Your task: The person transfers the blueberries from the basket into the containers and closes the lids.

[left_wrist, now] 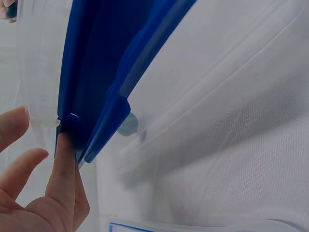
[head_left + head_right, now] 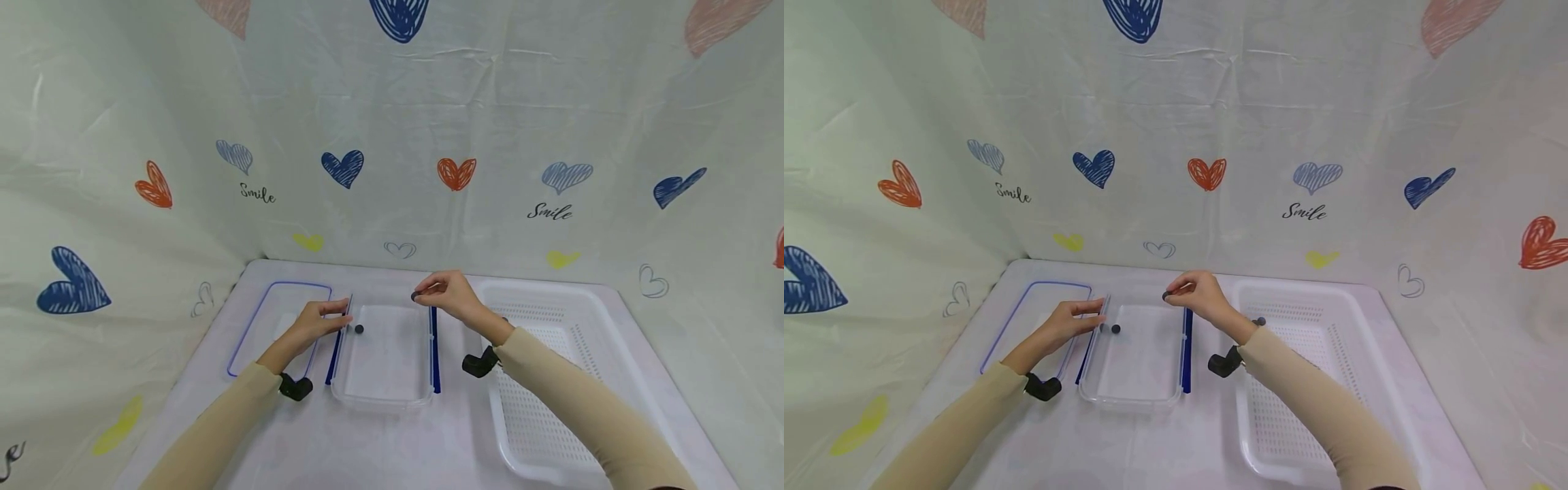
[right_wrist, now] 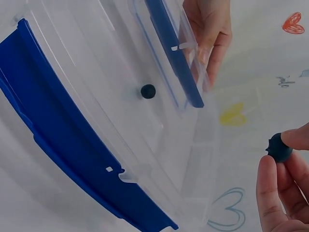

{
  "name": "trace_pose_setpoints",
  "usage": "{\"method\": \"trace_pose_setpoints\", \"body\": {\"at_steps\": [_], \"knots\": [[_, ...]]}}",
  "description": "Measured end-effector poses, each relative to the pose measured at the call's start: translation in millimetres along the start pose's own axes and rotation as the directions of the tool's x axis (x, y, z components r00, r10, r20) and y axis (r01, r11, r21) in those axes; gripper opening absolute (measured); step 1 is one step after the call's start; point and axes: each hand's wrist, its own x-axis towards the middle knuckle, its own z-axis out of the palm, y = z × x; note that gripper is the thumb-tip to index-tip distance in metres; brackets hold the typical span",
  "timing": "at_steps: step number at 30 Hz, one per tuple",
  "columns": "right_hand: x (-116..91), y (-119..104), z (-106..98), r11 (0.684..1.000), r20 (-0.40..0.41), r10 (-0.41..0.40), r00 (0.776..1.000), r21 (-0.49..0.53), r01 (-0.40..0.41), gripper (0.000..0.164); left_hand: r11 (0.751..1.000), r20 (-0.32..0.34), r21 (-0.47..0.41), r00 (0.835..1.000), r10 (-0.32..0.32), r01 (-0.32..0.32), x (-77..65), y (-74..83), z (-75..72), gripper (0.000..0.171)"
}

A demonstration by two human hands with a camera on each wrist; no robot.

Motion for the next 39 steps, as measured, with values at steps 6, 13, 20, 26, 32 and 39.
{"method": "trace_pose_setpoints", "body": {"at_steps": [6, 13, 20, 26, 32, 39], "knots": [[-0.7, 6.0, 5.9, 1.000, 0.012, 0.007, 1.000, 0.005, -0.007, 0.014, 1.000, 0.004, -0.014, 1.000, 0.004, -0.004, 0.5, 0.6, 1.1, 0.055], [-3.4, 11.5, 13.5, 0.999, 0.038, 0.017, 0.999, 0.027, -0.018, 0.015, 1.000, 0.001, -0.031, 1.000, -0.003, 0.003, -1.7, 1.4, 1.9, 0.055], [-4.0, 14.1, 17.1, 0.999, 0.045, 0.023, 0.999, 0.023, -0.024, 0.019, 0.999, -0.003, -0.039, 1.000, -0.002, 0.002, -2.3, 0.9, 2.5, 0.055], [-4.3, 15.0, 19.7, 0.999, 0.034, 0.033, 0.999, -0.001, -0.033, 0.017, 1.000, -0.002, -0.031, 1.000, -0.001, 0.001, -2.4, 0.9, 2.5, 0.056], [-3.1, 17.0, 19.7, 1.000, 0.019, 0.023, 1.000, -0.018, -0.023, 0.017, 1.000, -0.003, -0.025, 1.000, -0.011, 0.011, -2.0, 0.3, 2.6, 0.056], [-1.8, 11.5, 12.7, 1.000, 0.009, 0.019, 1.000, -0.020, -0.019, 0.015, 1.000, -0.003, -0.025, 1.000, -0.004, 0.004, -0.8, 0.8, 0.8, 0.055]]}}
